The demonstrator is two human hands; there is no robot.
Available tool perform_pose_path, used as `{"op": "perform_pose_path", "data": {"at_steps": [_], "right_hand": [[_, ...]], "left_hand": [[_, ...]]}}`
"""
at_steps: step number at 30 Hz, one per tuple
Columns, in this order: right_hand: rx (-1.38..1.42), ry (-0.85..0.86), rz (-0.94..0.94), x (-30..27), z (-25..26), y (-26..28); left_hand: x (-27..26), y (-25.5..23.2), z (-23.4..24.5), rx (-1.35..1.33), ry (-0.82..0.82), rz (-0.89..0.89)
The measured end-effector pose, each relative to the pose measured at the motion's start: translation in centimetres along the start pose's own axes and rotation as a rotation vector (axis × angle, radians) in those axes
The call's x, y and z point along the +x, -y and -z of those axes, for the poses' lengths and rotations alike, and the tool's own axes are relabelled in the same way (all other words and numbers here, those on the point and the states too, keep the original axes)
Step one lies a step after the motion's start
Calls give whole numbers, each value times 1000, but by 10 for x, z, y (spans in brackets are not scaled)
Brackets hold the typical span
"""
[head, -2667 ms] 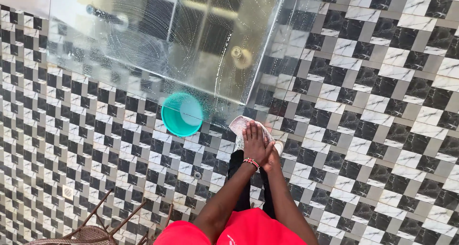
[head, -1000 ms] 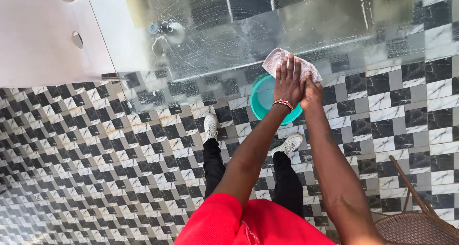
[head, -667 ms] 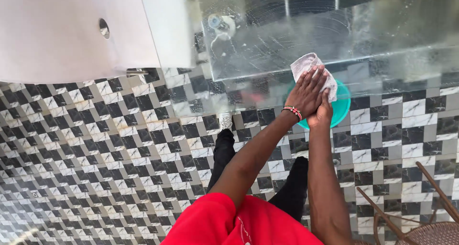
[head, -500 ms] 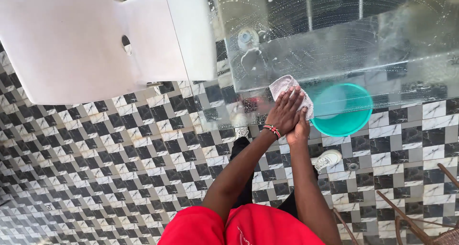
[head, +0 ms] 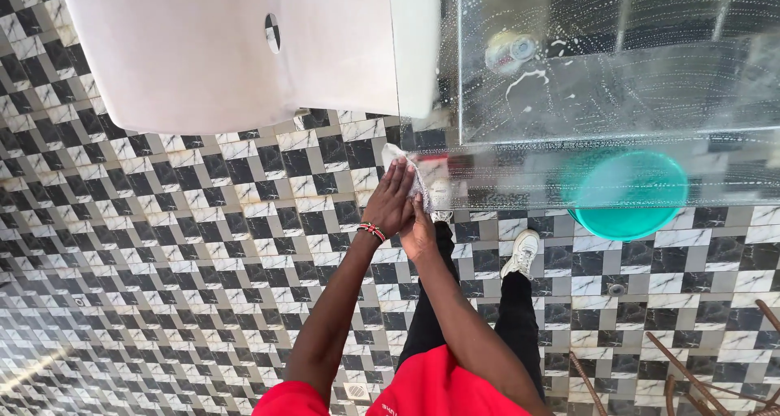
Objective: Cleaning a glass dining table with a cloth and soapy water.
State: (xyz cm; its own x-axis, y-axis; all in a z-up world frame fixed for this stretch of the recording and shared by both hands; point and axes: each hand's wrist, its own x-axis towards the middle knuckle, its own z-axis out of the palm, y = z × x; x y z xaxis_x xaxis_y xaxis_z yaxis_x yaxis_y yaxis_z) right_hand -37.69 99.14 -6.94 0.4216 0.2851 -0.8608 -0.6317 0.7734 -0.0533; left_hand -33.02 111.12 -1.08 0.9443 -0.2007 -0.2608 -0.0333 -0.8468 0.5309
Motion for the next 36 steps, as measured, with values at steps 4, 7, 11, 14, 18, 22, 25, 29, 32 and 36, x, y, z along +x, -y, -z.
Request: {"op": "perform_pose_path", "data": {"at_steps": [4, 7, 11, 14, 18, 22, 25, 29, 32, 36], "right_hand": [[73, 21, -96, 8, 25, 3], [52, 24, -69, 11, 45, -9], [24, -27, -81, 21, 50, -26], [38, -125, -108, 15, 41, -30], [-32, -140, -94, 0, 51, -8], [-181, -189, -40, -38, 75, 30], [-333, -207, 34, -72, 131, 68], [-404, -212, 183, -106, 216, 143], [-422, -221, 289, -139, 266, 218], [-365, -224, 333, -155, 346, 318]], "left_hand": [[14, -36, 22, -529, 85, 537], [13, 19, -64, -963, -368, 390], [46, 69, -106, -1002, -197, 652], [40, 110, -153, -1485, -251, 687], [7, 89, -180, -966, -323, 538], [-36, 19, -155, -1563, -304, 1239], [-87, -13, -225, -1713, -408, 903], [-59, -116, -265, -1305, -80, 955], [-26, -187, -309, -1472, -101, 1028], [22, -258, -377, -1348, -99, 869]]}}
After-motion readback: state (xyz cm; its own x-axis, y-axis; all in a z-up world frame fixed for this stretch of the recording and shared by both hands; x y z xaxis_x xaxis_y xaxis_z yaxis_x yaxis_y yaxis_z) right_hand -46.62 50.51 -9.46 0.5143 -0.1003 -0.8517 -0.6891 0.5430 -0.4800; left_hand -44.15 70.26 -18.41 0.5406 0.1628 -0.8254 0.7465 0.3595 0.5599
